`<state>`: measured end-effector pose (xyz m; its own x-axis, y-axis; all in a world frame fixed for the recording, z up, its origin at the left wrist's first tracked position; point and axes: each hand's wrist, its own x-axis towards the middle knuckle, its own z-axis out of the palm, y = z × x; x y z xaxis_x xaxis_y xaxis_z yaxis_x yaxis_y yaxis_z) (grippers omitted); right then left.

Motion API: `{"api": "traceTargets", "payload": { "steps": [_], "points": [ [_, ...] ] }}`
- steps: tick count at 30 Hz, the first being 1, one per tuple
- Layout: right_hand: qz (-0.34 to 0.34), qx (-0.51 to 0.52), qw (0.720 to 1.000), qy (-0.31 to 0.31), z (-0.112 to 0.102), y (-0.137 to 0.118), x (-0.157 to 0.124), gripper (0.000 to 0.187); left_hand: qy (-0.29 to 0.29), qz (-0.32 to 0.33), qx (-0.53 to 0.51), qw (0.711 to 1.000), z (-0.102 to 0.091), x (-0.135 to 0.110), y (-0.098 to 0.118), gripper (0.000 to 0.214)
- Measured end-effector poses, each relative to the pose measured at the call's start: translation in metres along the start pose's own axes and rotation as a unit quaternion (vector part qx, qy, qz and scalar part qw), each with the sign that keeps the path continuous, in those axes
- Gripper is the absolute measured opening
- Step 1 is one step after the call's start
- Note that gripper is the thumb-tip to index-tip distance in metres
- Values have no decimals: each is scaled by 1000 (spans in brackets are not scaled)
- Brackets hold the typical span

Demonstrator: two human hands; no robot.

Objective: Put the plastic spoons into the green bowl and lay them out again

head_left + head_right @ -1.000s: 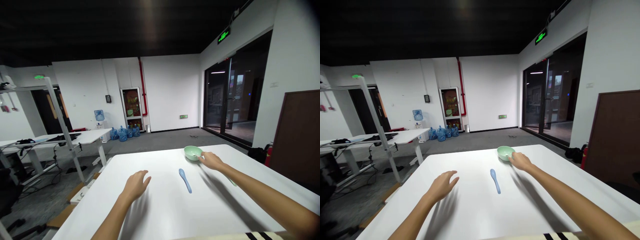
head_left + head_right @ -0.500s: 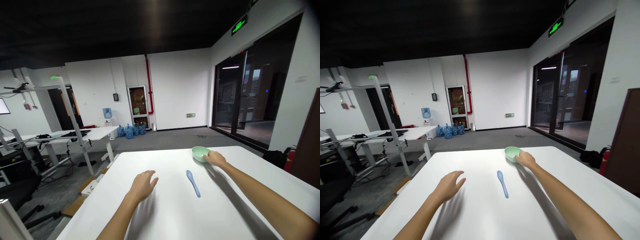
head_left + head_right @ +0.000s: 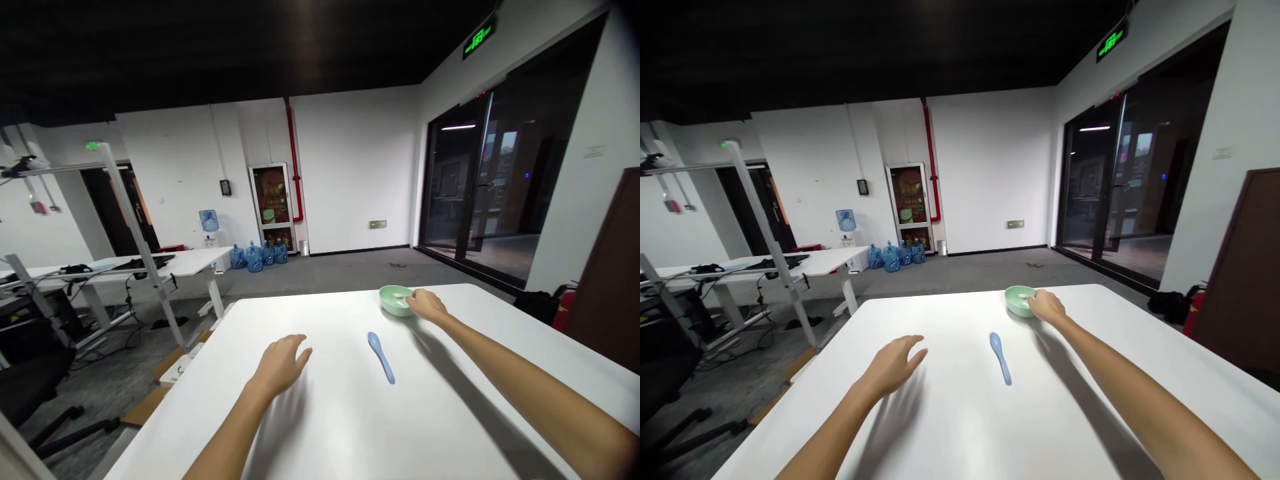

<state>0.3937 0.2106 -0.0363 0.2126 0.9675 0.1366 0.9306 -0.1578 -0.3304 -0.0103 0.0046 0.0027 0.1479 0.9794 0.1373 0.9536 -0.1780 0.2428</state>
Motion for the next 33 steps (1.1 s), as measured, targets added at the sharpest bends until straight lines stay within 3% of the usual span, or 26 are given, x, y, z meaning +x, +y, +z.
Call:
{"api": "traceTargets", "payload": {
  "steps": [7,12,16,23,33],
  "points": [
    [-4,-32,999,-9,-46,32,-36,36,-5,11,9,1000,0,-2,2,53],
    [17,-50,997,-64,-60,63,-64,32,-5,8,5,1000,-3,-7,5,52],
    [32,-44,992,-116,-56,76,-82,26,-2,7,3,1000,-4,-10,6,53],
    [44,-40,985,-160,-29,82,-98,15,-7,6,8,1000,-2,-9,6,53],
    [41,-32,979,-200,-18,87,-104,22,-7,5,16,1000,-2,-8,8,54]
  ]
}}
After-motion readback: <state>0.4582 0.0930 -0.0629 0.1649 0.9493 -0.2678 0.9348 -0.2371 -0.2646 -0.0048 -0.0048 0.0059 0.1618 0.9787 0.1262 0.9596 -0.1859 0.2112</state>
